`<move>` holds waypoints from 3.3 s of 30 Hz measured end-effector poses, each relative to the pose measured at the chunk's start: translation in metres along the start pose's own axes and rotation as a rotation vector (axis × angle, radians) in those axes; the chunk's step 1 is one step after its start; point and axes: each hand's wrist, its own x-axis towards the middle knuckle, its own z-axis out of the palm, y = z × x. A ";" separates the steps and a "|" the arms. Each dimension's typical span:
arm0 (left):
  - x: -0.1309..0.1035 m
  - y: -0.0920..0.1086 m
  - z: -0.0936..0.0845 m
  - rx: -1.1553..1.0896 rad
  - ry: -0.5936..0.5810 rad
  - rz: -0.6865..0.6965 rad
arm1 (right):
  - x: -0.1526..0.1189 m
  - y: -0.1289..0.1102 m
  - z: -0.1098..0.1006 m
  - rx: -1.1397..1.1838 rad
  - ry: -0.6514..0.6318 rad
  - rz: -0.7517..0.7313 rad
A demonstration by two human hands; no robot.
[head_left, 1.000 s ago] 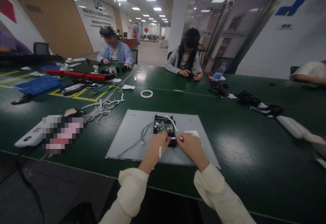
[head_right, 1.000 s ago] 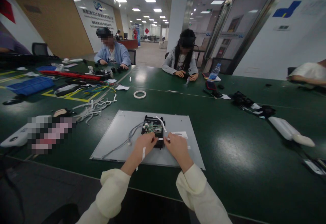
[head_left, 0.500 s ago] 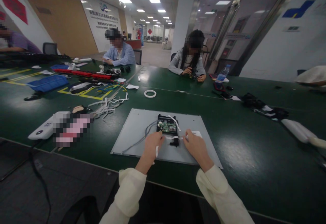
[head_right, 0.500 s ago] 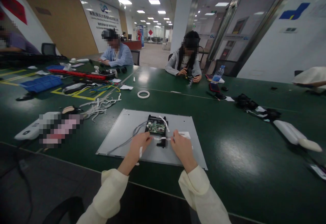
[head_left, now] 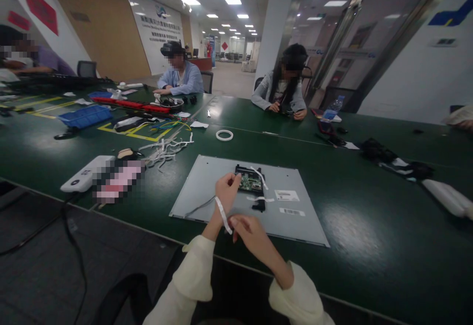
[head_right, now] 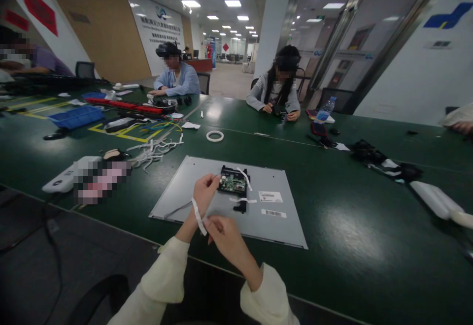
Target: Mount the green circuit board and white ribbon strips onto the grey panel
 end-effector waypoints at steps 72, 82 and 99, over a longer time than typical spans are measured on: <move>0.061 -0.036 -0.051 -0.122 -0.233 -0.174 | 0.050 0.025 -0.010 -0.594 -0.020 -0.210; 0.074 -0.046 -0.039 0.017 -0.377 -0.019 | 0.053 0.027 -0.009 -0.664 -0.048 -0.220; 0.069 -0.041 -0.042 -0.255 -0.274 -0.219 | 0.048 0.015 -0.011 -0.494 0.095 -0.358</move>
